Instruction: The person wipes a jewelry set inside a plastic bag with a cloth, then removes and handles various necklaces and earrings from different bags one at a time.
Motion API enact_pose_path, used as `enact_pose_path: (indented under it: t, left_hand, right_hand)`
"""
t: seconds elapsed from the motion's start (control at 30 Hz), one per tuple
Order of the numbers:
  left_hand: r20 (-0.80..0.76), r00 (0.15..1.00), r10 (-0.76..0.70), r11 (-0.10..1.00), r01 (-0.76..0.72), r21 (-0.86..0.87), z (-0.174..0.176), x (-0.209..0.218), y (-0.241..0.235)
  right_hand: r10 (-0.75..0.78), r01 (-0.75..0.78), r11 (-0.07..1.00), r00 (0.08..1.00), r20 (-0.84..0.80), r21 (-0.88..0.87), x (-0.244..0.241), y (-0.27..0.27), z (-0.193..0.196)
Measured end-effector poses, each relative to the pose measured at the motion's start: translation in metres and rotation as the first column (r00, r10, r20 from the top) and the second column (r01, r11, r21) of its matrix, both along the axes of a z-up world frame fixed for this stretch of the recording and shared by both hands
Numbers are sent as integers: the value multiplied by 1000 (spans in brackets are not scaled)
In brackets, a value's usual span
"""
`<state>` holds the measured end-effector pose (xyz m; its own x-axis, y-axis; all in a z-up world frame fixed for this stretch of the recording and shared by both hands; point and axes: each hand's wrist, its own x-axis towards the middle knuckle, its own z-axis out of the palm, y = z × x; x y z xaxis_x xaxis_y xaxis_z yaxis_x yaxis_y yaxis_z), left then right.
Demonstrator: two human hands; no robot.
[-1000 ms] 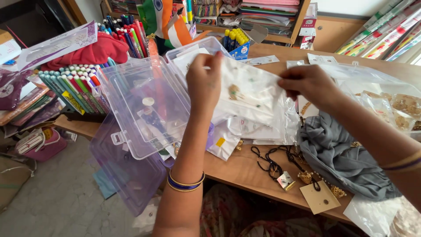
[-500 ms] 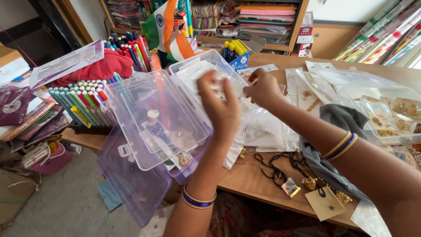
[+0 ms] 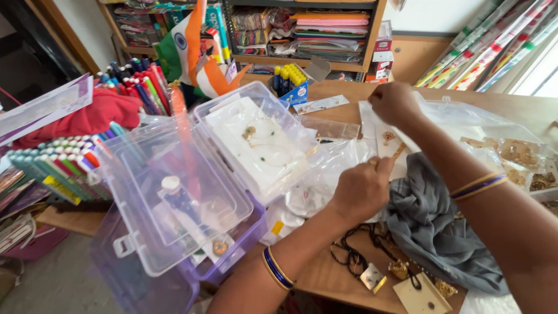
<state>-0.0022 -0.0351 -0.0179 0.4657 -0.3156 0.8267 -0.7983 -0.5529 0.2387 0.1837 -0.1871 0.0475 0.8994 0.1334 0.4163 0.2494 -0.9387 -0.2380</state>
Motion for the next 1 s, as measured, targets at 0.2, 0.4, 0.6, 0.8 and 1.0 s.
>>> enact_pose_path:
  t: [0.2, 0.4, 0.6, 0.8, 1.0]
  left_hand:
    - [122, 992, 31, 993, -44, 108, -5, 8, 15]
    - [236, 956, 172, 976, -199, 95, 11, 4, 32]
    - [234, 948, 217, 972, -233, 43, 13, 5, 37]
    - [87, 993, 80, 995, -84, 48, -4, 13, 28]
    - [-515, 806, -293, 869, 0, -495, -28, 30, 12]
  right_hand:
    - [121, -247, 913, 923, -364, -324, 84, 29, -72]
    - [259, -261, 839, 963, -72, -478, 126, 76, -116]
    - [231, -210, 804, 972, -34, -557, 129, 77, -119]
    - [301, -115, 702, 942, 147, -703, 93, 57, -94]
    - [421, -316, 902, 794, 439, -292, -32, 28, -1]
